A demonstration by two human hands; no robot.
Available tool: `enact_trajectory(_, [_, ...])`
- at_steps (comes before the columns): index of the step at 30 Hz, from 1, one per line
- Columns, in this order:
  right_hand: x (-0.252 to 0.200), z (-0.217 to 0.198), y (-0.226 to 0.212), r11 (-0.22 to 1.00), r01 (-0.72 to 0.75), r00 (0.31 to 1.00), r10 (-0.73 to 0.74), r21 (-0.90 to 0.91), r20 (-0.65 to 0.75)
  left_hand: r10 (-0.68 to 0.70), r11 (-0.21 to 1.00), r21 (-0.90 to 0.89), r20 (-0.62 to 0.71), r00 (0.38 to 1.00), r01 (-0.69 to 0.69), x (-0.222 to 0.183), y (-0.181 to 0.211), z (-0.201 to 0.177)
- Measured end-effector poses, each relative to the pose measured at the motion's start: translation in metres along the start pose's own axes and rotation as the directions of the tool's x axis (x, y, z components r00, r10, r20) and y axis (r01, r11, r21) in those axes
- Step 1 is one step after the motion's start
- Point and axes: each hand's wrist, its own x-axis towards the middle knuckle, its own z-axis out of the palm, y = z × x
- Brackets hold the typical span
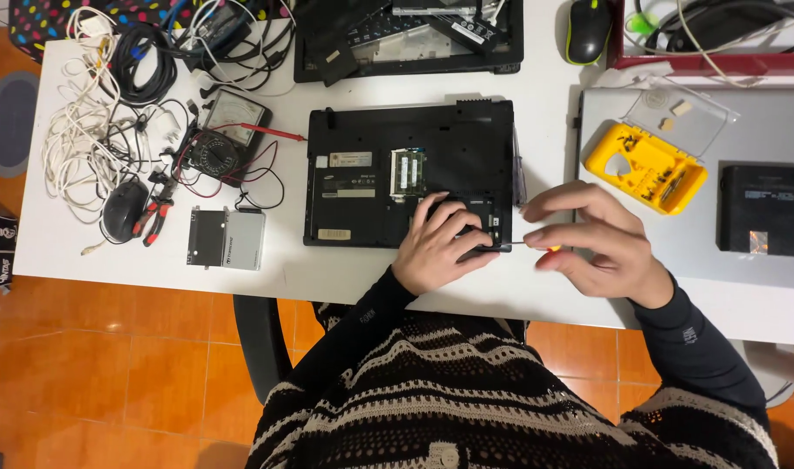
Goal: The person uses a screwdriver to remove and replace screws on the bottom panel of a laptop during a repair.
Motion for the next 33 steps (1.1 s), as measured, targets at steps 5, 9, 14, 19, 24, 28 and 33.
enact_trajectory(5, [-0.012, 0.000, 0.005, 0.999, -0.048, 0.999, 0.047, -0.007, -0.022, 0.007, 1.000, -0.011, 0.008, 1.000, -0.007, -0.003, -0.003, 0.005])
enact_trajectory(9, [-0.002, 0.001, 0.001, 0.999, -0.031, 0.999, 0.031, -0.023, -0.022, 0.003, 1.000, -0.006, 0.025, 1.000, -0.002, -0.004, -0.003, 0.006])
enact_trajectory(14, [-0.012, 0.000, 0.010, 0.994, -0.065, 0.997, 0.060, -0.088, -0.058, 0.004, 0.999, -0.032, 0.056, 0.998, -0.003, -0.002, -0.008, 0.005])
enact_trajectory(19, [0.003, 0.000, 0.006, 0.997, -0.028, 0.999, 0.026, -0.069, -0.034, 0.055, 0.998, -0.001, 0.011, 0.998, -0.055, 0.000, -0.003, 0.001])
enact_trajectory(24, [-0.001, -0.004, 0.004, 0.998, -0.041, 0.998, 0.038, -0.042, -0.053, 0.031, 0.999, -0.032, 0.025, 0.999, -0.030, 0.004, -0.002, -0.002])
enact_trajectory(28, [0.006, -0.005, 0.004, 0.997, -0.029, 0.999, 0.025, -0.077, -0.046, 0.014, 0.999, -0.033, 0.032, 0.999, -0.013, 0.004, 0.000, -0.006])
enact_trajectory(33, [0.000, -0.007, 0.002, 0.990, -0.062, 0.995, 0.051, -0.130, -0.083, 0.014, 0.999, -0.034, 0.038, 0.999, -0.013, 0.003, -0.001, -0.005])
